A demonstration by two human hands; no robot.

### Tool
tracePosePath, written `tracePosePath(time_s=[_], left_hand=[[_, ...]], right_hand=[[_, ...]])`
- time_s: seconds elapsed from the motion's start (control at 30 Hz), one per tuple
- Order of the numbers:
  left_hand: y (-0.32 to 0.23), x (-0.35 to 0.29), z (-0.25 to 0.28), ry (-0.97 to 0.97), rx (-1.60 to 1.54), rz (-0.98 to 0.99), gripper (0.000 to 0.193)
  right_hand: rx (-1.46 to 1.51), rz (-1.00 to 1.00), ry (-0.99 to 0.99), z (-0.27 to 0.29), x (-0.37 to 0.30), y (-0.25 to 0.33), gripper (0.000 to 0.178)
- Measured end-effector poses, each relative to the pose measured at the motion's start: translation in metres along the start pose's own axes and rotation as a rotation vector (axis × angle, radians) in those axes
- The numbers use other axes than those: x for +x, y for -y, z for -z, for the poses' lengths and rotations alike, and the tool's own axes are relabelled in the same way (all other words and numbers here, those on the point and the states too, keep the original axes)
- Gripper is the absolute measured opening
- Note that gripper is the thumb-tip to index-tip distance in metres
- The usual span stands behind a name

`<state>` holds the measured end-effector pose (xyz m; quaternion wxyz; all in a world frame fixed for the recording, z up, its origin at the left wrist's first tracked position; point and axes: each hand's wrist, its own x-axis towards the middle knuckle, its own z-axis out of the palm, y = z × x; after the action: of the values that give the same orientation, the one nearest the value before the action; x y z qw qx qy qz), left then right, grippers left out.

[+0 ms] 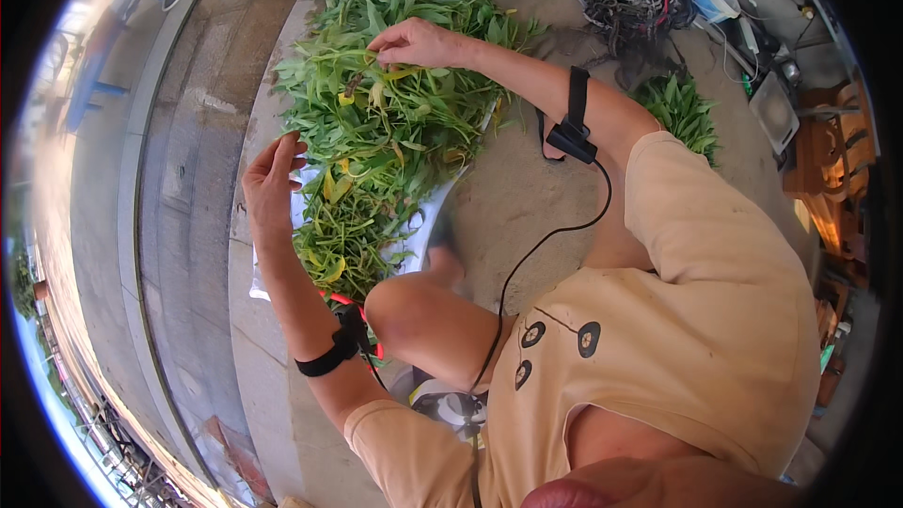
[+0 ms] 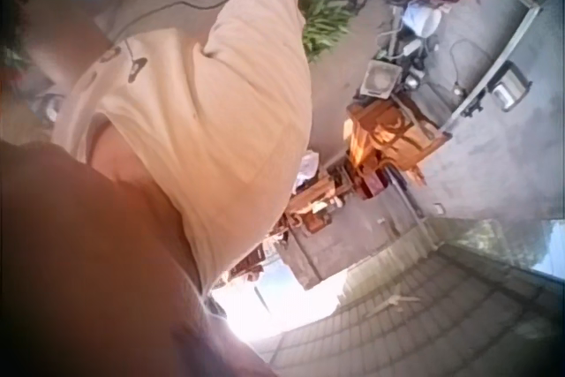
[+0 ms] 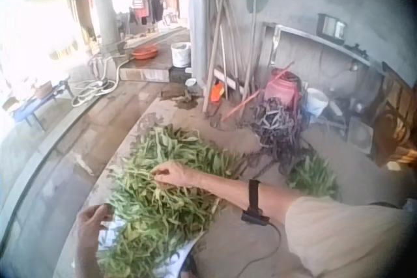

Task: The person sits on the floor and sorts through a large pile of leafy green vegetables. They pick up stems, remove leaves, and place the sorted greens into a red bowl and a metal bowl nearby.

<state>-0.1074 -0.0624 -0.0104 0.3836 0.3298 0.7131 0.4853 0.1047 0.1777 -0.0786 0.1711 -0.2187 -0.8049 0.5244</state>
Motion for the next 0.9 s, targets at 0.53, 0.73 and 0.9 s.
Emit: tracePosePath(time_s=[0.53, 0.73, 0.9], left_hand=[[-0.061, -0.021, -0.025, -0.276, -0.568, -0.045, 0.030], [-0.059, -0.038, -0.027, -0.311, -0.556, -0.127, 0.032], [-0.047, -0.058, -0.006, -0.365, -0.452, -0.215, 0.026]], right_hand=[[0.184, 0.110, 0.145, -0.033, -0.042, 0.097, 0.034], [0.120, 0.310, 0.082, -0.070, -0.031, 0.108, 0.028], [0.097, 0.259, 0.060, -0.095, -0.034, 0.115, 0.023]])
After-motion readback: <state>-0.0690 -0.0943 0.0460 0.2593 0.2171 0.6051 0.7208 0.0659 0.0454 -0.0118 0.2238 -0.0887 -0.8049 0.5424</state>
